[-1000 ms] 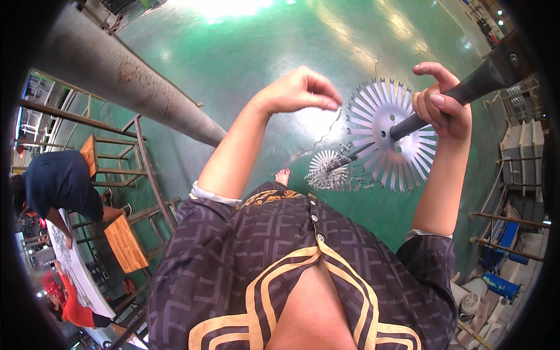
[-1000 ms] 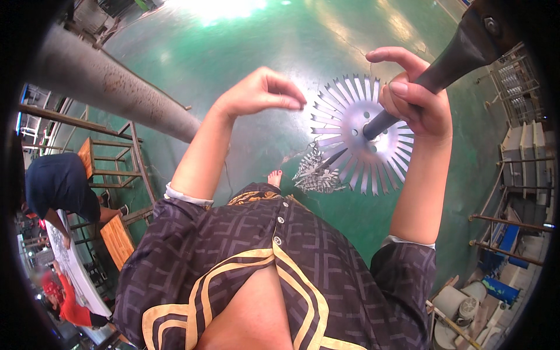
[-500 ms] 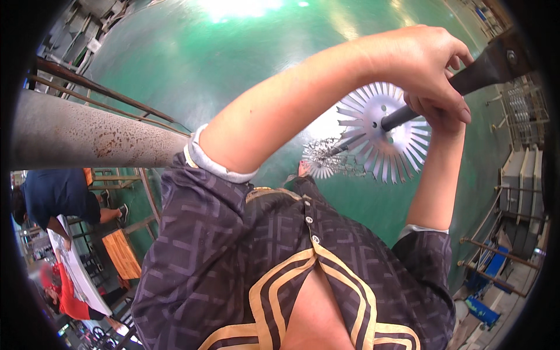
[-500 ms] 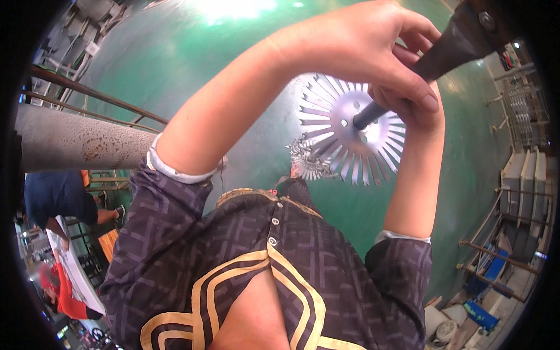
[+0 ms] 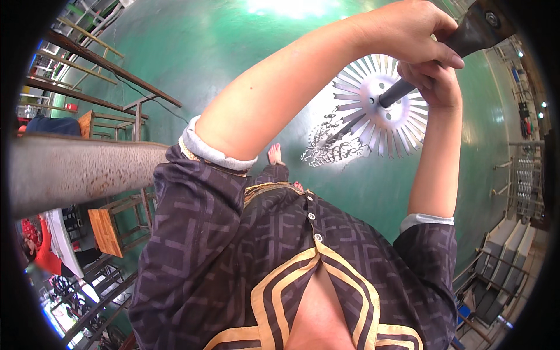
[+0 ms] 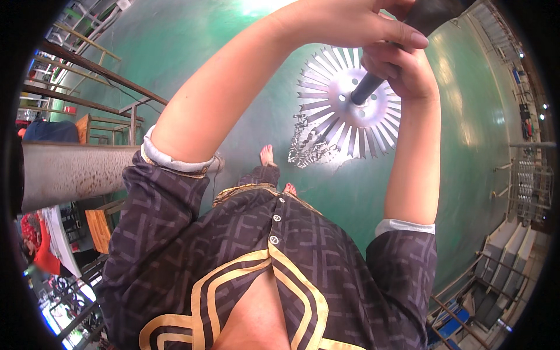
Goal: The person hangs metal chains and rings onto a vertical rack using wire hooks, one by one.
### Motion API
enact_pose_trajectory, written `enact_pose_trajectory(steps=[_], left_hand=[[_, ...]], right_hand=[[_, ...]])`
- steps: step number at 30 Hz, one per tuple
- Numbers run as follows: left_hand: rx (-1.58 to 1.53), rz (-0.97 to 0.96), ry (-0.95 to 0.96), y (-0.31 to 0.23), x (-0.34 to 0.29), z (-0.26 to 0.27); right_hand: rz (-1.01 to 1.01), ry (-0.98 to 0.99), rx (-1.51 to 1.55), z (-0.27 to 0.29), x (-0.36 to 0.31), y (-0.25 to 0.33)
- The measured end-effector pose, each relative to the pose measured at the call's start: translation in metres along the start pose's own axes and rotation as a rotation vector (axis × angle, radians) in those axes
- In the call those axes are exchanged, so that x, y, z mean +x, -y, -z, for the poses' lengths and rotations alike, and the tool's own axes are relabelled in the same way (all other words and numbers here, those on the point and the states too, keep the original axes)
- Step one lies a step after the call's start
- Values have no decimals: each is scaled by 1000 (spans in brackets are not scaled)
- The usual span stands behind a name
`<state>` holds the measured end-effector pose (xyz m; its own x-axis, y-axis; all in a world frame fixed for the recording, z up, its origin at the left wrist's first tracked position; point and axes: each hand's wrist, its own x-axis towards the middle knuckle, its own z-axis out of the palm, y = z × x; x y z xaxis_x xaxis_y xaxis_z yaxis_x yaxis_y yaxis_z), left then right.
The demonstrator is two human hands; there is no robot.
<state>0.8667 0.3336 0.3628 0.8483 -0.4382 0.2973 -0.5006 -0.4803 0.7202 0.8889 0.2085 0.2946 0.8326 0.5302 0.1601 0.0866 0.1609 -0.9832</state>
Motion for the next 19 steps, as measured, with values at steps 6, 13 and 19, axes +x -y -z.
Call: enact_pose_trajectory(steps=[6, 13, 19], left_hand=[[-231, -252, -51, 168, 39, 50], [-275, -182, -92, 326, 5, 130], [-255, -91, -123, 488, -31, 206]], right_hand=[[113, -156, 83, -13, 106, -74], [167, -678, 6, -120, 238, -191], [66, -680, 69, -201, 365, -295]])
